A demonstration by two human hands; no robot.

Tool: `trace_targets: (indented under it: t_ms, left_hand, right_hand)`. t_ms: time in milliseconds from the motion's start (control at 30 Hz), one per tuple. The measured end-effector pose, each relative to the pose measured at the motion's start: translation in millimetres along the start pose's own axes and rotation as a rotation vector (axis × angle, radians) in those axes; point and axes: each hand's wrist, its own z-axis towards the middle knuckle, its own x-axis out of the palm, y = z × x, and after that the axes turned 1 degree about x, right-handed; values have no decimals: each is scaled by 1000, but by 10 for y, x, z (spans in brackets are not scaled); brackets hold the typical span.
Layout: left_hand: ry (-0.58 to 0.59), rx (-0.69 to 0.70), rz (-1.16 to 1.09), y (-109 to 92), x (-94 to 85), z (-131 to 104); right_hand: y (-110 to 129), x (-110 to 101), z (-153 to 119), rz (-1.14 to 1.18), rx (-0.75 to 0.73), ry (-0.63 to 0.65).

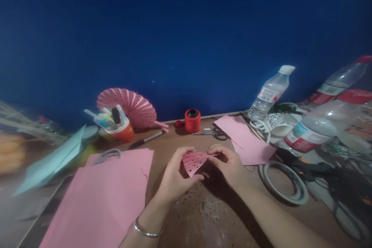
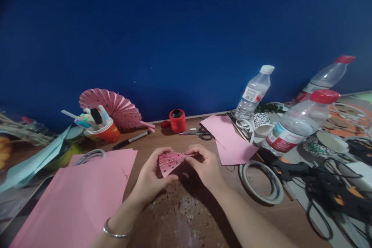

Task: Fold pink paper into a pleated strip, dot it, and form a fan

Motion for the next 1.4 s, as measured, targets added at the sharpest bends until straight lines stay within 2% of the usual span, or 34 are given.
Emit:
trace_targets:
  t_ms: [100, 200, 367, 467, 567, 667, 767, 967, 1100, 1233, 1333, 1400]
  left_hand:
    - [-1, -29, -85, 28, -10, 15]
    - [-59, -87, -151, 46, -23, 38]
    - [-177, -48, -46, 46, -43, 70]
    - [-198, -23, -32, 52, -45, 75]
    - [-197, -18, -28, 67, -39, 67]
    - [-179, -6, 24, 86, -30, 52]
    - [-162, -18, 46, 109, -30, 42]
    - [-123, -37, 58, 104, -32, 34]
    - [-6, -20, 81, 58, -11, -3]
    - [128, -35, 246, 39, -8, -37]
    - [153, -19, 371, 58, -18, -35]
    - [147, -40, 376, 82, -21, -29]
  right_hand:
    - [-1, -6, 3, 9, -8, -4]
    - [13, -7, 7, 2, -5, -12]
    - [12, -6, -12, -12, 85, -25]
    - [-13, -8, -27, 30, 154, -12]
    - [-24, -10, -28, 22, 127, 56]
    - [-13, -9, -27, -17, 55, 127]
    - [-5, -4, -37, -11, 60, 167]
    - [-15, 8, -63, -9, 100, 146]
    - [24, 20, -67, -72, 106, 171]
    - [63, 33, -68, -105, 81, 211]
    - [57, 40, -82, -133, 100, 208]
    - [44, 40, -97, -104, 155, 201]
